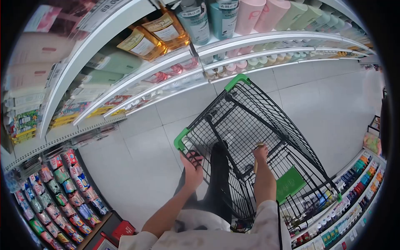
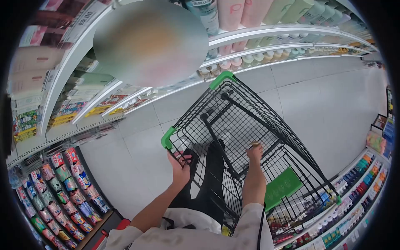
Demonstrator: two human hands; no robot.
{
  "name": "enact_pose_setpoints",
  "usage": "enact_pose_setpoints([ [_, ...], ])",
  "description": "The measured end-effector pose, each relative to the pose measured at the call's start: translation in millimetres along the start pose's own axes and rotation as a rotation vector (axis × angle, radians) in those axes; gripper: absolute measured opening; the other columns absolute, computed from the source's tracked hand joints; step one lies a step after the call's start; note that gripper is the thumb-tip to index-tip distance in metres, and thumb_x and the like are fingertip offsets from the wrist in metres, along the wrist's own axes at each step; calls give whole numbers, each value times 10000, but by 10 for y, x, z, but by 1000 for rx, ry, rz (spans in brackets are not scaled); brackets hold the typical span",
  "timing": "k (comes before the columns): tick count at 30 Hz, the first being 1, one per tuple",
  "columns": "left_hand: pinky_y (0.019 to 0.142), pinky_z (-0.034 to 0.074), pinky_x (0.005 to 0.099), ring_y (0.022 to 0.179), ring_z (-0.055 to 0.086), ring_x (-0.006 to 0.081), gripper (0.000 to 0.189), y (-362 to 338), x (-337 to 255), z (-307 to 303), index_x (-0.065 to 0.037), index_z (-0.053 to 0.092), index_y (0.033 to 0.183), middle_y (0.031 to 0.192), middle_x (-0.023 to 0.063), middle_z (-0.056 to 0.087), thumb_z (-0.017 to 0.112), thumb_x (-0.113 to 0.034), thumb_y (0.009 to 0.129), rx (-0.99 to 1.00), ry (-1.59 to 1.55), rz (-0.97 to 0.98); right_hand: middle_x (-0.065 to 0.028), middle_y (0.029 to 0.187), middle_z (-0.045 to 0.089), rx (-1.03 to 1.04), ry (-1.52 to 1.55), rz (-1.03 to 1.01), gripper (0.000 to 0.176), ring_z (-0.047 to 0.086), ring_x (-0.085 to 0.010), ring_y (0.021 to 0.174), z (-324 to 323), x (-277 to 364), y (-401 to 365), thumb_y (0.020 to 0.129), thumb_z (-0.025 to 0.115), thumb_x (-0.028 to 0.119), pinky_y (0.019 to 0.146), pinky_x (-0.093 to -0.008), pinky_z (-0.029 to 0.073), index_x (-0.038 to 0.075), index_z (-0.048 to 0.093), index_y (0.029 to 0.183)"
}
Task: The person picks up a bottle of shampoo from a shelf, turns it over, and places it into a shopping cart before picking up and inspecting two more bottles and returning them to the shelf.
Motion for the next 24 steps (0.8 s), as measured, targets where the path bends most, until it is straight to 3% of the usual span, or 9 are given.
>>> enact_pose_setpoints([
  [6,778,473,284,970,564,210,872,-16,122,40,-42,-70,1450,1176,152,375,359,194,728,-3,53,52,-207,1245,440,137,-142,-89,699,484,-399,1144,28,35,-70,664,697,267,949,-474,432,14,414,1251],
  [8,756,490,296,960,584,223,854,-13,158,15,-55,-18,1450,1187,161,389,334,195,713,-19,46,62,-206,1229,452,111,9,-114,682,522,-404,1096,226,-93,-77,661,698,259,911,-465,459,32,419,1241],
  [11,748,485,292,961,580,218,848,-1,41,73,-60,-27,1445,1166,148,382,362,186,733,-5,45,39,-194,1188,484,59,-155,-270,640,548,-392,1067,-52,157,-450,674,683,252,888,-439,482,46,427,1223],
  [14,772,474,287,962,562,198,864,8,56,100,-50,-56,1448,1165,139,364,408,162,750,32,44,38,-193,1124,552,-34,90,-261,626,581,-381,1026,-496,141,-697,685,683,251,872,-426,489,41,426,1217],
  [16,798,464,282,962,546,181,881,34,53,108,-37,-82,1450,1173,138,348,434,143,759,72,48,56,-219,1100,580,-106,470,-187,657,595,-358,1009,-1049,114,-1020,668,713,250,849,-429,495,-8,423,1197],
  [19,885,435,319,1035,519,227,910,113,232,63,-37,-94,1450,1218,149,341,500,92,773,163,54,17,-203,1010,625,-349,733,-172,611,626,-359,938,-1445,-7,-1340,674,708,209,829,-416,486,19,432,1185],
  [21,993,364,385,1148,450,306,872,288,462,29,3,44,1450,1276,199,349,598,-6,776,155,86,189,-160,984,590,-471,945,-286,550,598,-270,899,-1977,98,-1734,680,682,173,818,-375,472,7,436,1142],
  [22,993,364,385,1148,450,306,872,287,183,-5,3,44,1450,1276,199,349,598,-6,776,166,63,223,-160,984,590,-510,957,-303,550,598,-270,899,-2227,140,-1956,680,682,173,818,-375,472,7,436,1142],
  [24,1059,285,433,1229,363,375,784,196,-99,-115,44,226,1403,1312,254,347,664,-150,783,232,437,67,-153,980,564,-431,992,-428,595,576,-258,928,-2668,337,-2427,667,699,166,855,-356,460,-5,425,1166],
])
Point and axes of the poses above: each hand's wrist, its own y-axis towards the middle knuckle, its own z-axis out of the palm, x = y × z, the point moved 8 cm from there along y, towards the middle knuckle
